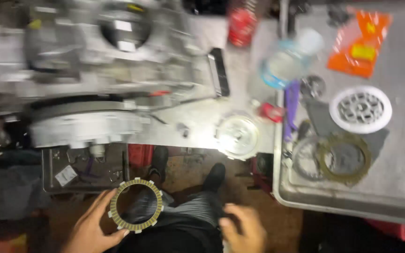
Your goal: Cleaning and installing clutch plates into a motorcycle engine assembly
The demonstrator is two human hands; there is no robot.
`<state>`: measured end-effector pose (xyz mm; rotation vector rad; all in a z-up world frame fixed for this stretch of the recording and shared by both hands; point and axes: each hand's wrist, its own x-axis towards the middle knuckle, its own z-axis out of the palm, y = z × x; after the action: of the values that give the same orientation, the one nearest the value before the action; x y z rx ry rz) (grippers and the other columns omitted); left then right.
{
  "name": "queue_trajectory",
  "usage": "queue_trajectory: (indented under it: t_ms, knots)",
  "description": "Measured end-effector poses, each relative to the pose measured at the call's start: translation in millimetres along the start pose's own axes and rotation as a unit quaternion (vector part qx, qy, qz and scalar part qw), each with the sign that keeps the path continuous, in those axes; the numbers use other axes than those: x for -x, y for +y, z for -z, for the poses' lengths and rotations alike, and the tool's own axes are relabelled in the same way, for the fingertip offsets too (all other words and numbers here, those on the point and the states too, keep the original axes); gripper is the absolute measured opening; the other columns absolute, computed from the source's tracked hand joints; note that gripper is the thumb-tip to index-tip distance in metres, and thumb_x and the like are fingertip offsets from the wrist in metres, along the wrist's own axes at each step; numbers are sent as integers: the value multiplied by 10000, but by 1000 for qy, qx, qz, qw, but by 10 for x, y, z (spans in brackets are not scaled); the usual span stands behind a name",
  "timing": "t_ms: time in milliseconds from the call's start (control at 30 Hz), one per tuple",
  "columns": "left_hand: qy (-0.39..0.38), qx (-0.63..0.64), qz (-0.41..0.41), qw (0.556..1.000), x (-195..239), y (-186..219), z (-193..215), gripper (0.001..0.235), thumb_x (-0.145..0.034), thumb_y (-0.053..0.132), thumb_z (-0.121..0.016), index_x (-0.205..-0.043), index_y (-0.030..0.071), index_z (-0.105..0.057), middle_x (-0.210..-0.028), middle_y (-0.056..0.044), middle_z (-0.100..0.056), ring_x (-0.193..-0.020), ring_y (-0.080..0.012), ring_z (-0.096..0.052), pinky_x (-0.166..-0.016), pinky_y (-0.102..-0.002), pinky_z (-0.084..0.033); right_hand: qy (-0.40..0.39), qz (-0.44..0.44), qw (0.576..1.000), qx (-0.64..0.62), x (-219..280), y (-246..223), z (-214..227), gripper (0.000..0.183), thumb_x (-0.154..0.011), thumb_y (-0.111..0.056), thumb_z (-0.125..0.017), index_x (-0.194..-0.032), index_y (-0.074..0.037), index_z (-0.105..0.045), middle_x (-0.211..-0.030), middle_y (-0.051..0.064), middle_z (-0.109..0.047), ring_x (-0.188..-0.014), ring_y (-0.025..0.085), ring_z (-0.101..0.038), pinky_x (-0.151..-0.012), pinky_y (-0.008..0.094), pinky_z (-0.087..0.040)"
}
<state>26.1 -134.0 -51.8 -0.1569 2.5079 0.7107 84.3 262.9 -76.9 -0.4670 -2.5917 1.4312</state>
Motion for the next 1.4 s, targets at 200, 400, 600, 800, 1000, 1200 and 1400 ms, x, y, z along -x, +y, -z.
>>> queue_trajectory:
  t_ms: [200,400,600,800,1000,1200,1400]
  knots:
    - [-46,151,104,982,-393,-1227,416,1087,-649,394,-949,-1563,246,-379,-1670,-20,-339,-1539,-214,-331,-1181,-393,-360,-26,42,967,248,-1252,-1950,895,258,-1039,82,-503,-1206,157,-684,-1296,243,-650,-1042,333,-664,-905,396,-516]
    - [145,220,28,964,-716,-2486,535,1131,-500,298,-996,-1503,169,-489,-1550,-70,-529,-1437,-236,-490,-1133,-365,-418,-100,-73,953,276,-4461,-1656,-213,507,-1241,-522,-500,-917,-138,-570,-749,95,-533,-684,246,-511,-657,416,-393]
    - [117,295,249,915,-808,-2876,626,1121,-457,163,-996,-1474,311,-547,-1539,43,-555,-1457,-173,-477,-1132,-349,-423,-321,127,504,792,-4254,-5362,-3640,500,-969,-633,-427,-1391,-378,-508,-1434,37,-647,-1299,399,-665,-1038,574,-560]
    - [139,358,282,879,-883,-3195,113,1096,-474,185,-975,-1481,222,-545,-1532,-40,-546,-1449,-239,-476,-1122,-418,-435,-392,59,339,853,-4766,-4535,-4597,671,-848,-683,-581,-1284,-191,-718,-1313,66,-754,-1163,272,-762,-861,412,-627]
    - [174,390,314,848,-628,-3341,-237,1080,-493,210,-950,-1489,115,-546,-1524,-140,-537,-1440,-318,-476,-1110,-501,-451,-437,120,289,843,-5174,-3790,-4400,424,-902,-572,-622,-1149,-245,-731,-1123,32,-800,-1002,208,-781,-814,354,-598]
    - [19,337,349,874,-681,-3415,290,1118,-580,370,-946,-1566,250,-433,-1603,-21,-440,-1442,-230,-454,-1106,-439,-459,-372,198,207,883,-4749,-4466,-4638,442,-931,-611,-476,-1280,-421,-668,-1314,-45,-784,-1302,225,-731,-1084,743,-359]
    - [147,308,236,910,-405,-3214,691,1092,-561,287,-933,-1537,137,-465,-1556,-112,-502,-1372,-260,-526,-1090,-411,-452,-352,356,129,856,-3056,-5865,-4627,447,-962,-163,-641,-1348,-296,-460,-659,-135,-642,-558,38,-621,-402,157,-486]
